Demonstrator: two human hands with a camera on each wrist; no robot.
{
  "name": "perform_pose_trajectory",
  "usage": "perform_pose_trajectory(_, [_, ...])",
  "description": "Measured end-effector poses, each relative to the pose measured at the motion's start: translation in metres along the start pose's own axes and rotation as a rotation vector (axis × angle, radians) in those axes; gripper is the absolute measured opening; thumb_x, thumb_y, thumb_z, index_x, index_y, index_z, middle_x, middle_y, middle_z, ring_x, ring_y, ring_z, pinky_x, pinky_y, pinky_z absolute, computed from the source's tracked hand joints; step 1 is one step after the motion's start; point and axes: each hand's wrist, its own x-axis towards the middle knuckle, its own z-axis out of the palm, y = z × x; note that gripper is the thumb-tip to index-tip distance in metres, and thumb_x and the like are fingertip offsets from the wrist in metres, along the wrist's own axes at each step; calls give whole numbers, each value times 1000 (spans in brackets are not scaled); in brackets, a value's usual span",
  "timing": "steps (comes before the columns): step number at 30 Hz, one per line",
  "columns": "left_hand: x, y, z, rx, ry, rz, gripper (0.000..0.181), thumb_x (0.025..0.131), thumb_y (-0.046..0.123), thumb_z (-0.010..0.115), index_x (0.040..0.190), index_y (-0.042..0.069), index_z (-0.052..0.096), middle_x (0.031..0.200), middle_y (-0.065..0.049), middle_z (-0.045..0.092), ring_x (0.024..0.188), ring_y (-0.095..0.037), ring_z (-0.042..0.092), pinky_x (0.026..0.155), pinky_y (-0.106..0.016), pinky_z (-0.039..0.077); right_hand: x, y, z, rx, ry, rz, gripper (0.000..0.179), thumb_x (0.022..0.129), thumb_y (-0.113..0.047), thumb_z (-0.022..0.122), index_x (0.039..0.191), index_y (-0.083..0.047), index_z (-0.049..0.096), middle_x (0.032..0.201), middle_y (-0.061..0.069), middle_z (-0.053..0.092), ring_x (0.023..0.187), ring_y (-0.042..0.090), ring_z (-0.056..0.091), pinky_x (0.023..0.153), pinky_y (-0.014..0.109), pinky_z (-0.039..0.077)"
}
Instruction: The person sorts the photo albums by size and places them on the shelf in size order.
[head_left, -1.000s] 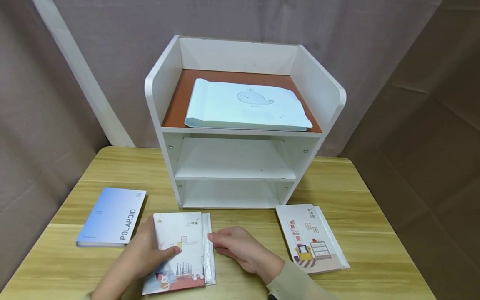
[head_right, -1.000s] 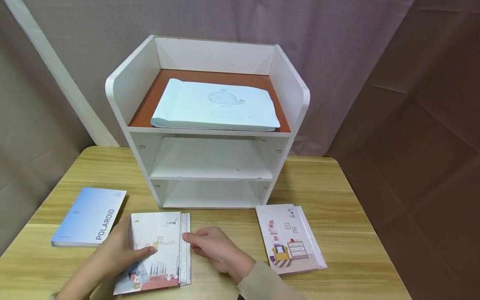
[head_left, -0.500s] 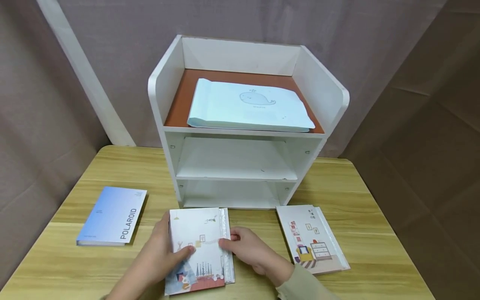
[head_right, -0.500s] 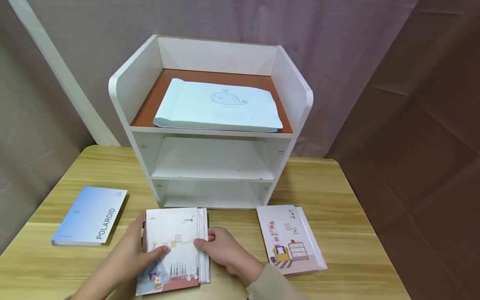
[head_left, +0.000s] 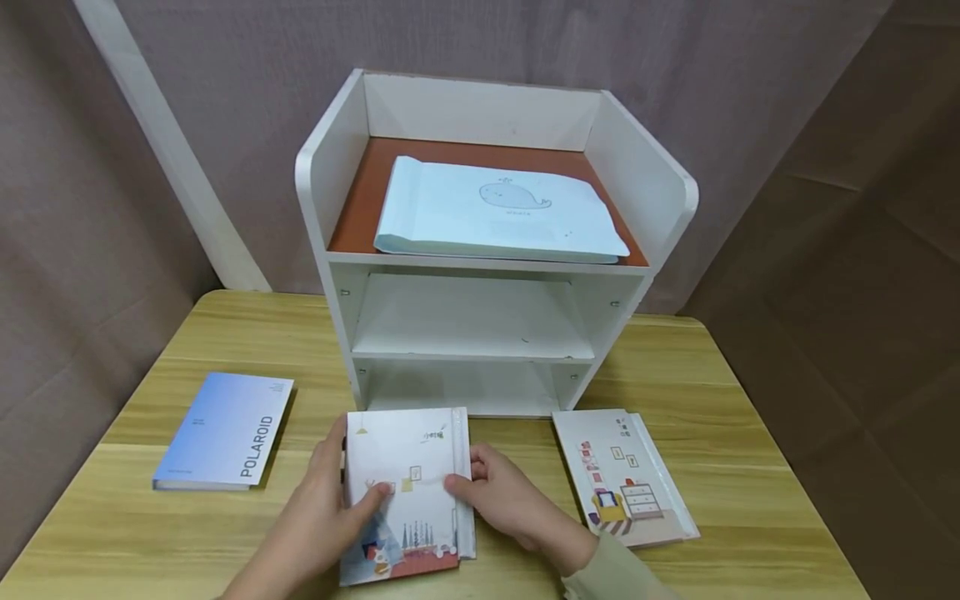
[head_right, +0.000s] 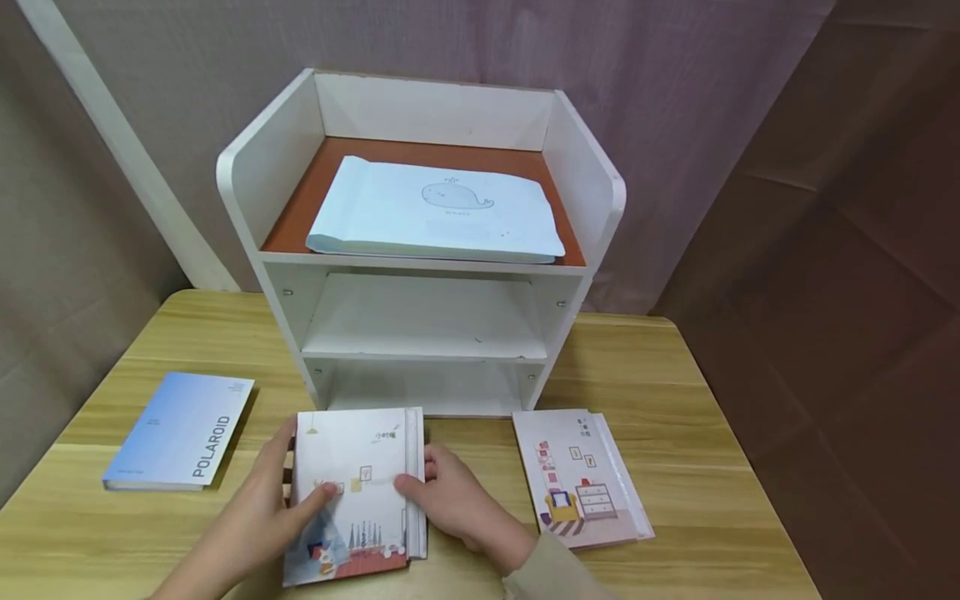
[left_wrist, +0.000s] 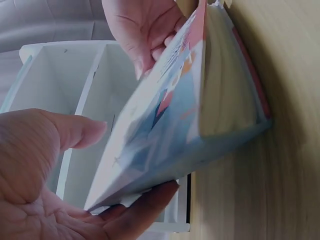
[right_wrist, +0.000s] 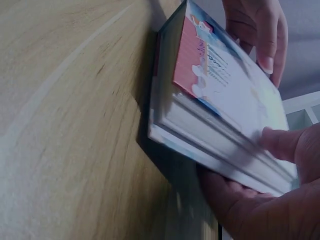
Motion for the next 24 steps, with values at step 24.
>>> perform_pose_trajectory(24, [-1, 13, 7, -280, 166, 211, 94, 83, 15, 78, 154, 30, 17, 140, -2, 44, 108, -19, 56, 79, -31, 56, -6, -22, -14, 112, 116, -270, 44, 92, -18, 68, 126, -6, 43, 111, 16, 65, 90, 30, 67, 72, 42, 58])
